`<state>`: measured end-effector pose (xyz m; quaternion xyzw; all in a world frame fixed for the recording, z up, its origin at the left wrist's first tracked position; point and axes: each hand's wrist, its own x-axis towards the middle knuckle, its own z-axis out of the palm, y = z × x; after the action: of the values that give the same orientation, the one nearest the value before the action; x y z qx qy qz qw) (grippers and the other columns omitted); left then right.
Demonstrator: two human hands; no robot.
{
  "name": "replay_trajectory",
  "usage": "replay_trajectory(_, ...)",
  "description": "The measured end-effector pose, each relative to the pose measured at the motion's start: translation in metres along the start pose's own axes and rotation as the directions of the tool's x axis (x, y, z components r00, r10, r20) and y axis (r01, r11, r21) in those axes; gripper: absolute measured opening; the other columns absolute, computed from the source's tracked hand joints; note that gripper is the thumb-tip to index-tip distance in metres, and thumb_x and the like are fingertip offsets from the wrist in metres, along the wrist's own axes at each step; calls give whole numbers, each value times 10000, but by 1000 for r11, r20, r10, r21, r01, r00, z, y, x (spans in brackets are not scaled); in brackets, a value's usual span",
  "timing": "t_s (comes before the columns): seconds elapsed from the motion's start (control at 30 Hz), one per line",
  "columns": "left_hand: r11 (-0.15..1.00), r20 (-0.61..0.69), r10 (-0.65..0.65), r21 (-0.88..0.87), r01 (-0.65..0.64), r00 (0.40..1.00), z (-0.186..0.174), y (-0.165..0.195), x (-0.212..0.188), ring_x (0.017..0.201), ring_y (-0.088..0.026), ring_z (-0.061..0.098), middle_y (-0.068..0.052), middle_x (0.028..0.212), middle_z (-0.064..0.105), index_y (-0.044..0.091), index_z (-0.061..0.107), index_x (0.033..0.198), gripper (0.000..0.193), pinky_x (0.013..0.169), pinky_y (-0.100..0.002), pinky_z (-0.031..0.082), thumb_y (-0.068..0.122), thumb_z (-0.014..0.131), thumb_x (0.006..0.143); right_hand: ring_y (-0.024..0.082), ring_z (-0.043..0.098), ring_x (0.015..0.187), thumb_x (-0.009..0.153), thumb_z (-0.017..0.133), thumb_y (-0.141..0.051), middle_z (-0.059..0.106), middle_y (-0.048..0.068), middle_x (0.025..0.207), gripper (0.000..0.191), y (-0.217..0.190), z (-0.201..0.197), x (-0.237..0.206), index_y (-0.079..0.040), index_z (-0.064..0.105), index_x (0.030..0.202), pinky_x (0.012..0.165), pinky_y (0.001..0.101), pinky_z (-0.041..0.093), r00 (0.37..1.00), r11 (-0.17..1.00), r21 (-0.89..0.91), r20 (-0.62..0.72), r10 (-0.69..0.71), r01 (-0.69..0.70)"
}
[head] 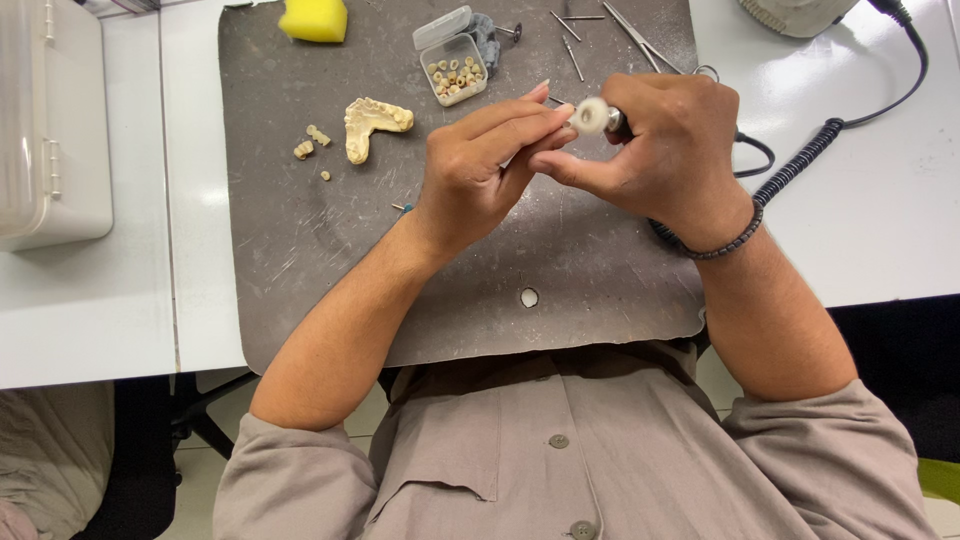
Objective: The person holds a small dental crown in one hand and grinds and polishes it with a rotary micromotor tool, changing between a disc bur, a white stone, a buffing wheel, and a green polishing point. They set the finished crown on the bench, pick up another small crown, and continue polishing it with the tool.
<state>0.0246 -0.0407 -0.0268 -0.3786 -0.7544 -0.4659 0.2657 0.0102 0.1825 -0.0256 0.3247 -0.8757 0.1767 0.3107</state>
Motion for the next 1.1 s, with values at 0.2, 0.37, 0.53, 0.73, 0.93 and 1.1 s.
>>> replay_trajectory(0.2, 1000, -11, 17, -21, -17, 1000, -1, 2, 3, 1033, -213, 780, -104, 1114, 754, 38, 713, 1182, 211, 1137, -415, 593, 22, 782, 984, 129, 408, 481, 880, 805, -737, 440, -30, 571, 689, 0, -1, 0, -152, 509, 670, 470, 298, 290, 1000, 1000, 12, -18, -25, 25)
replay_trajectory(0.37, 995, -35, -25, -95, 22, 999, -2, 6, 6, 1062, -209, 773, -102, 1110, 752, 49, 726, 1184, 226, 1049, -342, 640, 40, 802, 972, 151, 433, 504, 886, 858, -592, 469, 8, 598, 637, 2, -6, 0, -107, 503, 676, 487, 319, 322, 999, 990, 139, -40, -12, 17)
replay_trajectory(0.53, 792, 74, -242, -562, 240, 968, -7, 9, 6, 1110, -176, 737, -118, 1230, 720, 25, 711, 1228, 164, 997, -269, 658, -19, 721, 1071, 82, 621, 583, 1041, 827, -118, 652, 34, 747, 226, 4, -12, 0, -37, 664, 907, 516, 211, 453, 994, 835, 550, -88, 61, -2)
replay_trajectory(0.73, 654, 120, -374, -669, 353, 920, -8, 5, 5, 1066, -185, 760, -140, 1170, 749, -5, 709, 1232, 193, 985, -293, 671, -22, 730, 1041, 93, 697, 652, 1060, 818, -3, 737, 69, 807, 100, -1, -10, 2, -4, 740, 1123, 546, 188, 505, 993, 788, 614, -111, 29, 45)
replay_trajectory(0.93, 689, 117, -351, -639, 341, 929, -6, 1, 3, 1059, -182, 766, -144, 1162, 751, 0, 720, 1238, 182, 960, -270, 664, 5, 727, 1056, 111, 744, 755, 1094, 765, 12, 764, 98, 927, 78, -5, -10, 4, 5, 717, 1154, 618, 182, 558, 990, 782, 618, -139, 5, 83)
replay_trajectory(1.1, 701, 145, -309, -633, 329, 940, -6, 1, 5, 1076, -161, 738, -135, 1178, 725, 3, 701, 1282, 219, 976, -253, 647, 7, 717, 1064, 125, 695, 689, 994, 724, -109, 725, 94, 820, 128, -2, -11, 3, 17, 716, 1015, 583, 231, 524, 991, 832, 554, -131, 32, 46)
